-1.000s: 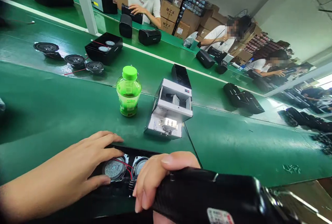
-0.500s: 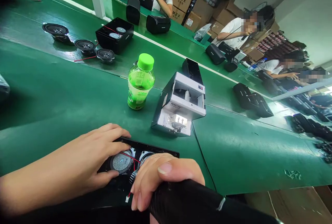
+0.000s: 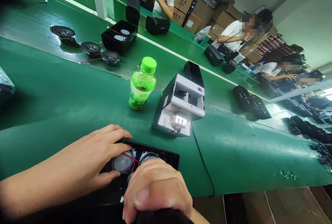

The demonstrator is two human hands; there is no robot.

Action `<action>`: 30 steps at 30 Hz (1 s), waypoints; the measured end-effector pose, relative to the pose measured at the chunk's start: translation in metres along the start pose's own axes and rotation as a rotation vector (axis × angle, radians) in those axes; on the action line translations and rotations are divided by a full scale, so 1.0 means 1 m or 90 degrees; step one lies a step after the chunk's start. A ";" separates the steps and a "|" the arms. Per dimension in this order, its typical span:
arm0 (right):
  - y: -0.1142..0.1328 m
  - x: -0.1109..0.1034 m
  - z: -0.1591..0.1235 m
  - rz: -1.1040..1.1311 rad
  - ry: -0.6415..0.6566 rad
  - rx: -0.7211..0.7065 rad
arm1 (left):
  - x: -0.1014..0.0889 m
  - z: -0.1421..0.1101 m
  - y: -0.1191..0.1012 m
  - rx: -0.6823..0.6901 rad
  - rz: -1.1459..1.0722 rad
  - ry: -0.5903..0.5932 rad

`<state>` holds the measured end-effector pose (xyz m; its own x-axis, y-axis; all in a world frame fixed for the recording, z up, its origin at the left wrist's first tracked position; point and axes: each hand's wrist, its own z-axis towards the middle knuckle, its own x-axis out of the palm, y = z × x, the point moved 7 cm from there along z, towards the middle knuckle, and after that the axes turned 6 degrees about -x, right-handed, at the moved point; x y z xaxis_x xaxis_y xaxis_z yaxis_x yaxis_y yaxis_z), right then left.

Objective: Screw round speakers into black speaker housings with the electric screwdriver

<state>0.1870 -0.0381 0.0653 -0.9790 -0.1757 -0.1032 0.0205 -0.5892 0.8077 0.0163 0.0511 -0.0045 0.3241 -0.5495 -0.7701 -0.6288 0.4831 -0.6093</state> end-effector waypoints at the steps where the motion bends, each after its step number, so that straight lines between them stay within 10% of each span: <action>1: 0.001 0.000 0.001 -0.001 0.007 -0.014 | 0.000 0.000 0.000 -0.001 0.001 0.002; 9: -0.007 0.008 -0.008 0.001 0.033 -0.067 | 0.003 -0.006 0.010 -0.015 -0.008 -0.036; 16: -0.053 0.002 -0.010 0.106 -0.024 0.082 | 0.020 -0.015 0.040 0.044 -0.014 -0.103; 23: 0.039 -0.083 0.022 0.028 -0.464 -0.078 | 0.037 -0.012 0.058 0.116 0.031 -0.212; 30: 0.009 -0.124 0.085 -0.089 -0.402 -0.203 | 0.040 0.001 0.032 0.159 0.081 -0.309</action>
<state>0.2912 0.0448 0.1348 -0.9051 0.3515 0.2395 -0.1501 -0.7908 0.5933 0.0096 0.0452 -0.0549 0.5817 -0.1287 -0.8031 -0.5166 0.7043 -0.4870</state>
